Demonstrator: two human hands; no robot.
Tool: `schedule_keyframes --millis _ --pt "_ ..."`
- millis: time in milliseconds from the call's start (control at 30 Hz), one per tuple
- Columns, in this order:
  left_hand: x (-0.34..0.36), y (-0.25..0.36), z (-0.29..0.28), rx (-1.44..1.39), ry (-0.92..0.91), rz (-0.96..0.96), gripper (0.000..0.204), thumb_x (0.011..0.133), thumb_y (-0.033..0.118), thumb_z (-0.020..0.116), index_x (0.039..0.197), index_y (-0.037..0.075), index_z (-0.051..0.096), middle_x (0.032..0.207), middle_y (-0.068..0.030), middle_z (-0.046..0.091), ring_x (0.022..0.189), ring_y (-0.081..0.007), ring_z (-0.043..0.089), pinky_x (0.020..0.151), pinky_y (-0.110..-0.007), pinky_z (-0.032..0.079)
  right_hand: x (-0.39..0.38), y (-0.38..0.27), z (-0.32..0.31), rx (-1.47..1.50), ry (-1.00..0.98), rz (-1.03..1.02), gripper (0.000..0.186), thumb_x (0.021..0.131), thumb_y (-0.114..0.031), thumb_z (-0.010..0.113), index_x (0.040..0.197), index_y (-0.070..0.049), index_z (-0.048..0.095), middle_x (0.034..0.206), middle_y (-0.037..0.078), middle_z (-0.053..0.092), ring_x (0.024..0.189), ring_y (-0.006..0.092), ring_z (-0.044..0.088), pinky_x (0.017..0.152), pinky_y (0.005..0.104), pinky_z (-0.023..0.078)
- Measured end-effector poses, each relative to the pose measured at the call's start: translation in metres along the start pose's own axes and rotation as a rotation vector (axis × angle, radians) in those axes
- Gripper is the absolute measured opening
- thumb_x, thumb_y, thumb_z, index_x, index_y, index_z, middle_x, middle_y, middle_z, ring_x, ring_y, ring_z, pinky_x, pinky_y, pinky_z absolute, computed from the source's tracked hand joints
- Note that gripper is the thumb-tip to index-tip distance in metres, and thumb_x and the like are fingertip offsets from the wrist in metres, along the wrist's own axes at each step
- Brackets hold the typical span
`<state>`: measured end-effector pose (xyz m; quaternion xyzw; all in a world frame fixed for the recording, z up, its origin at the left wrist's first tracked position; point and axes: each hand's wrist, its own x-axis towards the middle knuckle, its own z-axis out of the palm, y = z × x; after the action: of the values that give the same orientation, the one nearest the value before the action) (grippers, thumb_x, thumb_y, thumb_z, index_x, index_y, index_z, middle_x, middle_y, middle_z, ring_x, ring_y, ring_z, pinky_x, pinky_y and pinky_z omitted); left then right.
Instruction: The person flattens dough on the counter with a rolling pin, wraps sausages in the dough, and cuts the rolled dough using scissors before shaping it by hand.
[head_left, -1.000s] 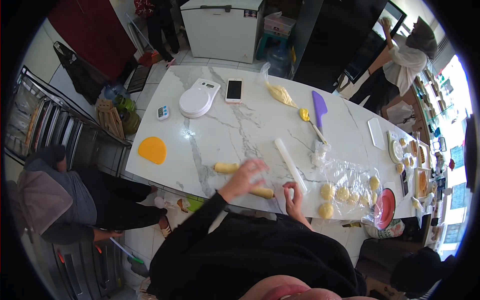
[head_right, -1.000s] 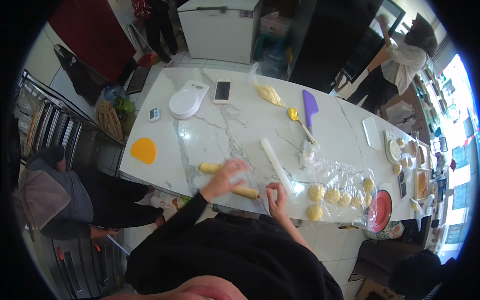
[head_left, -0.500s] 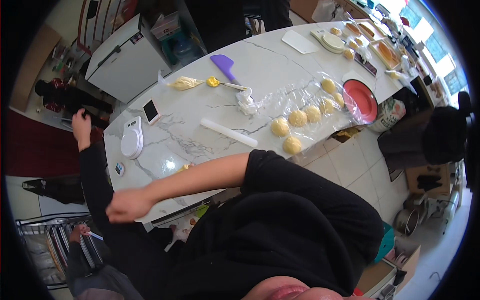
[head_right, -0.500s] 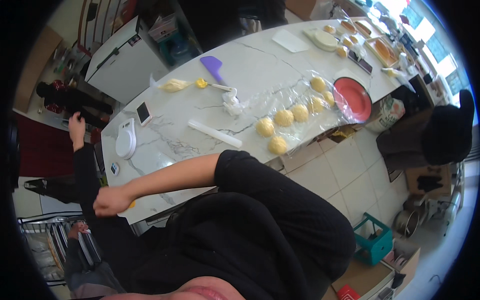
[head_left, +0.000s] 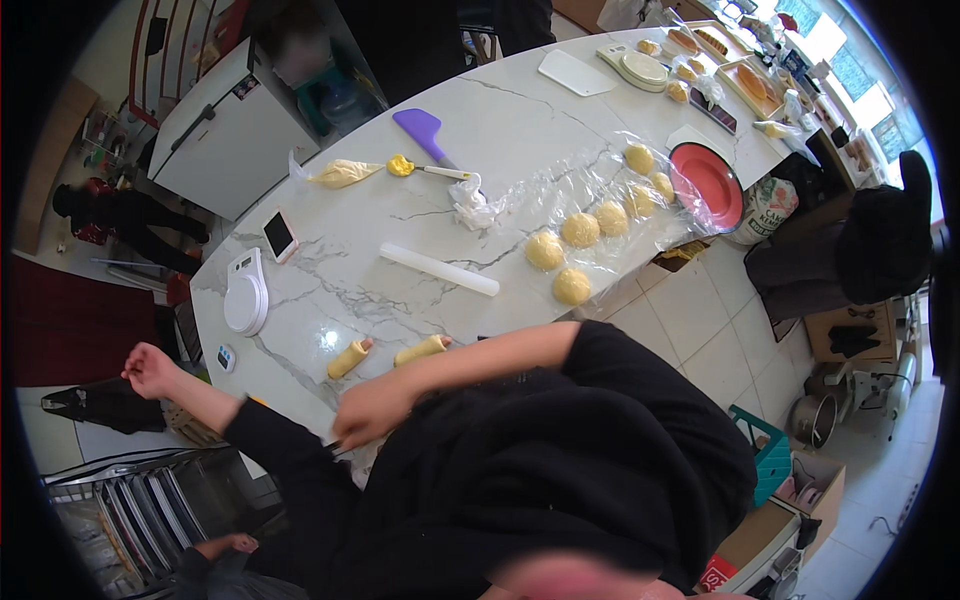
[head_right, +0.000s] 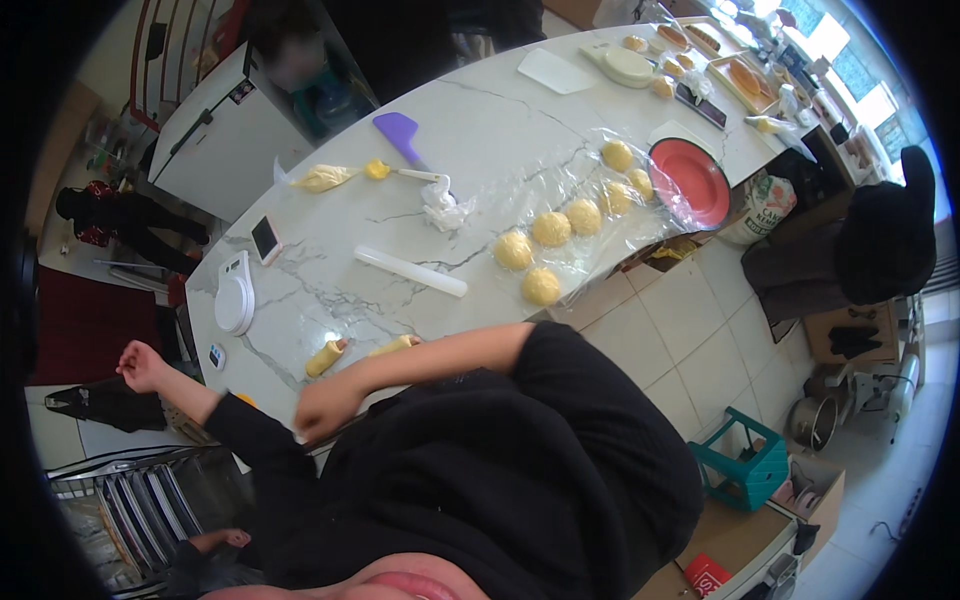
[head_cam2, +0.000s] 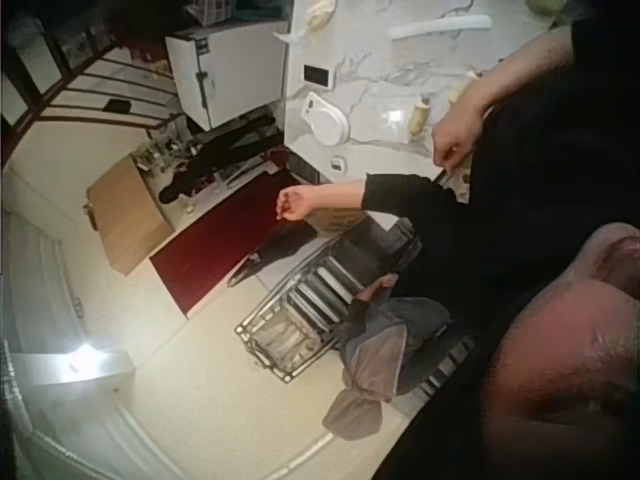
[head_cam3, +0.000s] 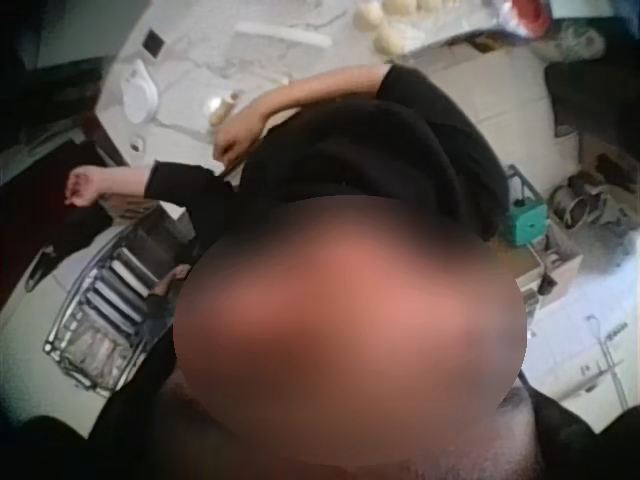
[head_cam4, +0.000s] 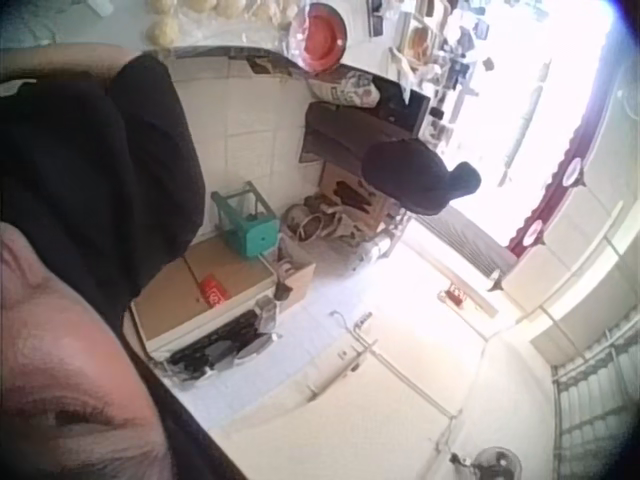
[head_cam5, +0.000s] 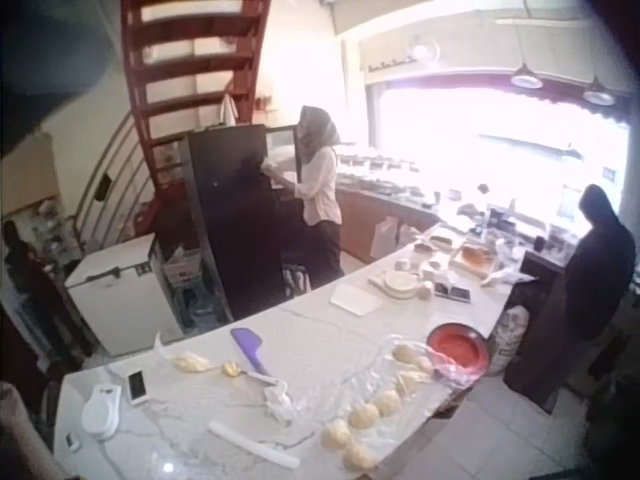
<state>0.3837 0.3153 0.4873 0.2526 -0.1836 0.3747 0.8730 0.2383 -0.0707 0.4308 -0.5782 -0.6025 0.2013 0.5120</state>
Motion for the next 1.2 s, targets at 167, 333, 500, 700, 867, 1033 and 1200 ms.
schedule_keyframes --millis 167,333,500,700,867,1033,1200 --pt "-0.194 -0.049 0.026 0.787 -0.133 -0.207 0.018 0.084 0.021 0.044 0.088 0.004 0.05 0.08 -0.0056 0.05 0.071 -0.0139 0.048 0.064 -0.026 0.04 -0.138 0.034 -0.018 0.032 0.528 0.583 0.017 0.079 -0.018 0.056 0.079 -0.002 0.051 0.069 0.009 0.052 0.069 0.0196 0.053 0.066 0.0299 0.042" --pt "-0.306 -0.079 0.03 1.134 -0.274 -0.644 0.012 0.076 0.007 0.055 0.086 0.002 0.059 0.082 -0.0046 0.059 0.079 -0.0117 0.052 0.072 -0.025 0.041 -0.179 0.054 -0.001 -0.278 0.663 0.805 0.03 0.069 -0.015 0.062 0.094 -0.008 0.048 0.087 0.011 0.052 0.085 0.026 0.052 0.074 0.0348 0.042" --pt "-0.347 -0.113 0.078 1.269 -0.714 -0.691 0.018 0.068 0.003 0.061 0.085 0.004 0.061 0.091 -0.0059 0.059 0.09 -0.0179 0.053 0.081 -0.029 0.04 -0.17 0.055 0.012 -0.272 0.606 0.776 0.038 0.069 -0.013 0.062 0.103 -0.008 0.045 0.097 0.012 0.048 0.089 0.0284 0.05 0.077 0.0354 0.041" --pt "-0.321 -0.113 0.112 1.309 -0.866 -0.459 0.017 0.068 0.001 0.059 0.083 0.006 0.062 0.086 -0.007 0.059 0.083 -0.0216 0.054 0.075 -0.03 0.041 -0.174 0.014 -0.011 -0.146 0.895 0.741 0.031 0.074 -0.008 0.06 0.103 -0.005 0.049 0.093 0.007 0.054 0.078 0.0159 0.054 0.069 0.0269 0.044" --pt "-0.295 -0.125 0.1 1.234 -0.652 -0.421 0.012 0.069 -0.003 0.057 0.078 0.004 0.061 0.08 -0.0077 0.059 0.078 -0.0201 0.054 0.071 -0.028 0.042 -0.205 -0.029 -0.04 -0.362 1.326 0.714 0.023 0.074 -0.001 0.057 0.096 -0.002 0.053 0.079 0.005 0.057 0.071 0.0122 0.055 0.066 0.024 0.043" --pt "-0.27 -0.15 0.106 1.243 -0.434 -0.147 0.009 0.074 -0.002 0.052 0.08 0.0 0.057 0.081 -0.0082 0.056 0.078 -0.0183 0.052 0.074 -0.028 0.04 -0.294 -0.085 -0.052 -0.609 1.649 0.789 0.018 0.076 -0.001 0.055 0.094 -0.001 0.053 0.078 0.003 0.056 0.071 0.0078 0.052 0.065 0.0218 0.042" --pt "-0.274 -0.183 0.119 1.2 -0.323 -0.113 0.009 0.079 0.003 0.049 0.084 -0.002 0.055 0.085 -0.0066 0.053 0.078 -0.015 0.049 0.075 -0.026 0.038 -0.408 -0.128 -0.06 -0.573 1.989 0.623 0.02 0.081 -0.005 0.052 0.1 -0.001 0.049 0.082 0.003 0.052 0.073 0.008 0.05 0.067 0.0192 0.04"
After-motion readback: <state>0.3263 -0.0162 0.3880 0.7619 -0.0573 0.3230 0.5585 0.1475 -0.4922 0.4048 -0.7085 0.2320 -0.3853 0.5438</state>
